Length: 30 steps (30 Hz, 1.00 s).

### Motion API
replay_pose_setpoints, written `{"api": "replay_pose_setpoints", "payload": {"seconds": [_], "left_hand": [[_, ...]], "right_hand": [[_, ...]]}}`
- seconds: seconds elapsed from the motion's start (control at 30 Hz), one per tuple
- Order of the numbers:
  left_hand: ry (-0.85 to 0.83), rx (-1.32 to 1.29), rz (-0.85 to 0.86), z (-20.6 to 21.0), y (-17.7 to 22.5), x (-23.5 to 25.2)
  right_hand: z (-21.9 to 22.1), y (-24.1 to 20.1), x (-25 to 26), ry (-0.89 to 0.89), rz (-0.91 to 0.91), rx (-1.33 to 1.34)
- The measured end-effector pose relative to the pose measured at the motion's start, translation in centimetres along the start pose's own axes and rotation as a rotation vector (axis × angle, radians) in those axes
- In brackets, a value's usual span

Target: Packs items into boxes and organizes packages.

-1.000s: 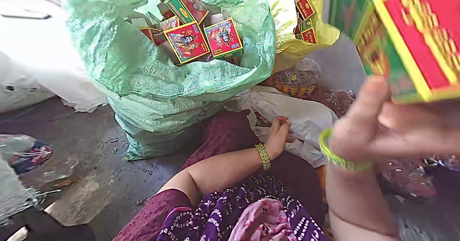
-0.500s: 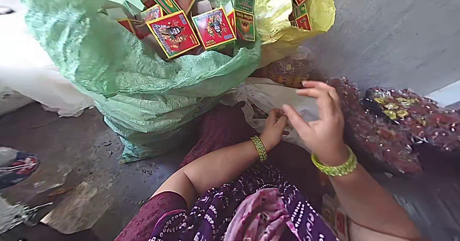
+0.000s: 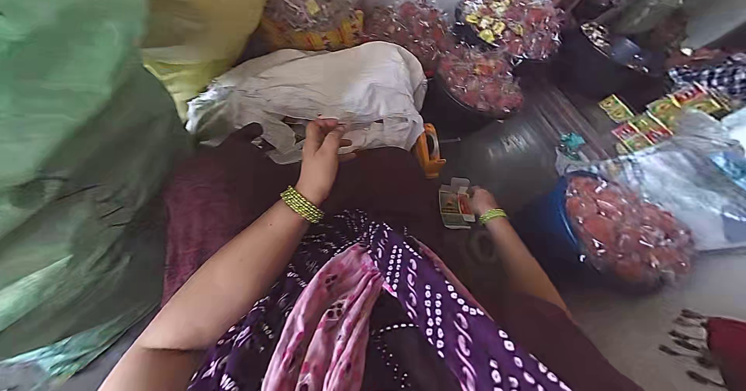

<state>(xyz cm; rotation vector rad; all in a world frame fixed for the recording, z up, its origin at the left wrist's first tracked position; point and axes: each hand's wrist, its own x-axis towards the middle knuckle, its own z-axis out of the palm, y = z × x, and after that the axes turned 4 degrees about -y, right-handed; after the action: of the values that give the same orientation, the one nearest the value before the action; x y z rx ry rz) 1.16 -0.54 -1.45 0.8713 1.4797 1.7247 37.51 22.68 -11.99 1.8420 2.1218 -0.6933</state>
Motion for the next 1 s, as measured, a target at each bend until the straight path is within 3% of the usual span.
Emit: {"api": "replay_pose_setpoints", "payload": {"seconds": [0.13,0.27,0.47,0.6,0.7,0.77,0.87,0.93,1.0], "left_hand": [[-0.002,0.013,-0.038,0.5,-0.9,0.4],[0.023,0.034,-0.065,0.7,-1.5,0.8],[0.033,0.027,-0.068,0.7,-1.0,1.2],[-0.111,0.079,-0.066,0.8,-0.7,1.0],[-0.321,0.134,-0.083,1.3,-0.8,0.6],[-0.454,0.134,-0.059,1.8,-1.2,0.1],[-0.564,0.032,0.007,2.2,-2.1,-0.3],[-0.545,-0.079,0.08,1.6,-2.3,-0.6],[-0.479,-0.181,0.122,0.6,-1.6,-0.9]], "right_hand": [[6.4,0.7,2.3,-0.002,0.017,0.036],[9.0,-0.7,3.1,0.031,-0.007,-0.059],[5.1,-1.4,2.0,-0.091,0.006,-0.092],[-0.4,-4.1,-1.4,0.261,0.002,0.015],[-3.5,-8.9,-6.8,0.525,-0.323,0.164],[-4.1,-13.1,-11.1,0.56,-0.586,0.272],[-2.6,-18.7,-15.9,0.448,-1.002,0.38],[-1.4,-21.4,-17.0,0.293,-1.279,0.406],[-0.9,-23.1,-16.7,0.165,-1.436,0.41]]}}
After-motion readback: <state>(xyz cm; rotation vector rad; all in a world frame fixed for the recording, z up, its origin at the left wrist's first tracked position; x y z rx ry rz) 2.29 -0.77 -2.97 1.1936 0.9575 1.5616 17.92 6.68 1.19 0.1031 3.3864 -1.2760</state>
